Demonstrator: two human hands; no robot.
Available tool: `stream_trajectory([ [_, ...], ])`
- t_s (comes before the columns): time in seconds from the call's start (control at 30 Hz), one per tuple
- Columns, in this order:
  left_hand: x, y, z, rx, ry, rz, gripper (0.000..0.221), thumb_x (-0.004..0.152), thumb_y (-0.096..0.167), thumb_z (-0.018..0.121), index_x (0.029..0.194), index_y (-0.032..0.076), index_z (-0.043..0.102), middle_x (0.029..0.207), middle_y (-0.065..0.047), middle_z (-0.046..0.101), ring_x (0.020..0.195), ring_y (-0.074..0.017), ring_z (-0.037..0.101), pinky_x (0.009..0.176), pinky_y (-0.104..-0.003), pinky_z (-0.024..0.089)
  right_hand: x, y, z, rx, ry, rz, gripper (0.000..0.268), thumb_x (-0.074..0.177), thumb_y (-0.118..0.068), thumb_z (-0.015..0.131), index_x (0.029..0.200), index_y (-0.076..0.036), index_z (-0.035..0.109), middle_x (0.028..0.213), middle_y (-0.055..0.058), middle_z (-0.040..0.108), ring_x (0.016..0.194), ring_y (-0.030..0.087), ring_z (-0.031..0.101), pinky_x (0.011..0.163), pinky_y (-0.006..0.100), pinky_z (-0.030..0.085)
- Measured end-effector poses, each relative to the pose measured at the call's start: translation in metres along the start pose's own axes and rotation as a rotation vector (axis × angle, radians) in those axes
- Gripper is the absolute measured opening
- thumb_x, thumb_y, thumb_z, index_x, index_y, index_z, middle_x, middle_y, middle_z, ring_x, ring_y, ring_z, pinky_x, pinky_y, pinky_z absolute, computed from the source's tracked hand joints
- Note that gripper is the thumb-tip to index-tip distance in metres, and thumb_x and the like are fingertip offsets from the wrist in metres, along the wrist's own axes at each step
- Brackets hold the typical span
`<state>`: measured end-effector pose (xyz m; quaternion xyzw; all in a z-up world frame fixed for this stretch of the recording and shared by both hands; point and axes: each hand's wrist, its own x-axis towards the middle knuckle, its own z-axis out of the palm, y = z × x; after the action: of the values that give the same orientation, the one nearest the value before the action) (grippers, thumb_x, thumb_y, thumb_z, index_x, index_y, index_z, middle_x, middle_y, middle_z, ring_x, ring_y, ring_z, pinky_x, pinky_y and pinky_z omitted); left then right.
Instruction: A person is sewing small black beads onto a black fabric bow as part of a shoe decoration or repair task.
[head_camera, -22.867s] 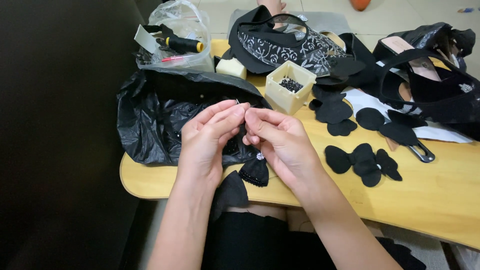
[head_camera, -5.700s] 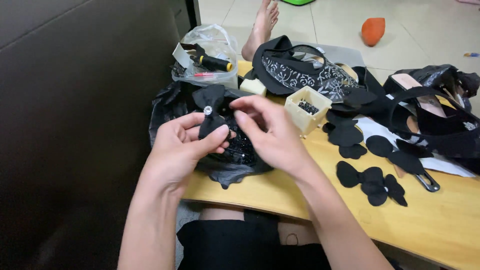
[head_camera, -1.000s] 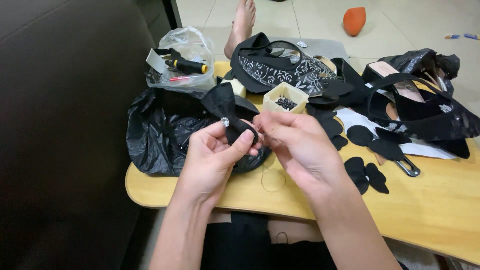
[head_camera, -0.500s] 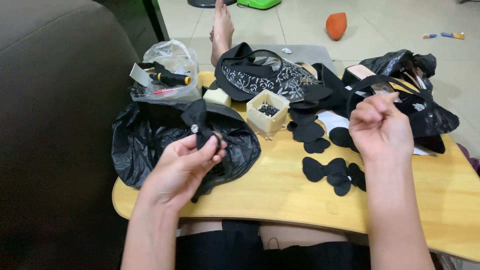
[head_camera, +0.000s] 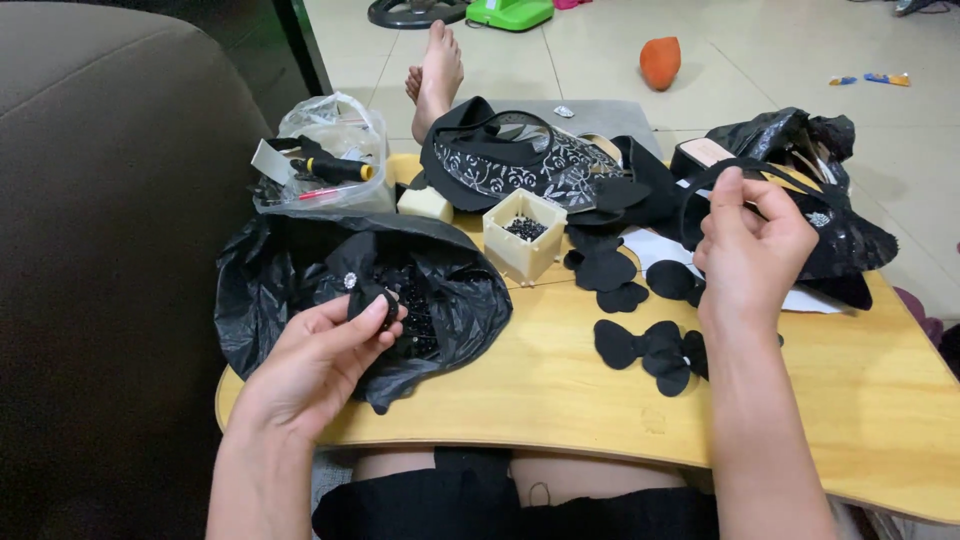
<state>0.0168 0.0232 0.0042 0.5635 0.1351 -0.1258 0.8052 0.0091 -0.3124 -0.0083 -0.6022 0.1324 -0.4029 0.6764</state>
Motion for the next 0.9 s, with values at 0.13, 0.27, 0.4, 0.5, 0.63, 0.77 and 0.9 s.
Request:
stream_trajectory([
  [0.13,-0.007,0.001,0.012,-0.023,0.033,-0.009,0.022,0.094,-0.003,0.063,0.111,-0.016,0.067,0.101,-0.026,0.069,0.087,-0.0224,0.063,0.085,-0.028,0.055,0.009,0.022,-0.006,-0.201,-0.002,-0.164,0.018,0.113,-0.016,0.07,0.099,-0.005,0.066,0.073,-0.004,0.056,0.058,0.001,0.04,0.049,0.018,0.027],
  [0.27,-0.014,0.005,0.024,0.166,0.083,0.024,0.023,0.087,-0.01,0.071,0.108,-0.017,0.071,0.094,-0.023,0.074,0.079,-0.0234,0.068,0.078,-0.028,0.058,0.008,0.026,-0.007,-0.32,-0.069,-0.267,0.023,0.115,-0.011,0.07,0.095,-0.001,0.067,0.072,-0.007,0.047,0.059,0.001,0.033,0.053,0.018,0.026],
  [0.4,-0.009,-0.008,0.025,0.335,0.026,0.1,0.024,0.079,-0.012,0.078,0.103,-0.015,0.076,0.083,-0.022,0.077,0.068,-0.0233,0.07,0.063,-0.027,0.056,-0.001,0.017,0.007,-0.429,-0.145,-0.214,0.024,0.106,-0.018,0.078,0.094,0.002,0.075,0.071,0.001,0.064,0.056,0.003,0.047,0.051,0.017,0.035],
  [0.5,-0.001,-0.027,0.026,0.347,-0.067,0.219,0.028,0.07,-0.004,0.09,0.095,-0.011,0.077,0.072,-0.019,0.076,0.063,-0.0212,0.076,0.062,-0.031,0.064,-0.023,0.008,0.032,-0.375,-0.261,-0.023,0.024,0.095,-0.035,0.085,0.091,-0.012,0.078,0.059,-0.001,0.061,0.055,0.002,0.049,0.053,0.016,0.038],
  [0.63,-0.001,-0.038,0.04,0.449,-0.146,0.235,0.029,0.07,-0.004,0.09,0.096,-0.007,0.078,0.072,-0.013,0.076,0.064,-0.0173,0.076,0.06,-0.028,0.063,-0.055,-0.023,0.054,-0.302,-0.46,0.118,0.02,0.087,-0.027,0.087,0.077,-0.013,0.078,0.048,-0.006,0.052,0.049,-0.002,0.039,0.045,0.014,0.029],
  [0.77,-0.001,-0.05,0.033,0.744,-0.266,0.42,0.026,0.067,0.013,0.093,0.089,0.006,0.081,0.069,-0.002,0.07,0.068,-0.0094,0.057,0.064,-0.025,0.051,-0.085,-0.021,0.064,-0.213,-0.708,0.287,0.017,0.081,-0.018,0.087,0.074,-0.005,0.078,0.046,-0.003,0.048,0.043,0.0,0.04,0.042,0.014,0.031],
  [0.9,-0.022,-0.028,0.015,0.762,-0.326,0.278,0.041,0.068,0.01,0.09,0.103,-0.008,0.077,0.086,-0.016,0.076,0.076,-0.0102,0.064,0.075,-0.031,0.062,-0.088,0.0,0.068,-0.175,-0.691,0.344,0.019,0.082,-0.018,0.086,0.073,-0.009,0.072,0.05,-0.006,0.05,0.044,-0.003,0.044,0.043,0.01,0.033],
])
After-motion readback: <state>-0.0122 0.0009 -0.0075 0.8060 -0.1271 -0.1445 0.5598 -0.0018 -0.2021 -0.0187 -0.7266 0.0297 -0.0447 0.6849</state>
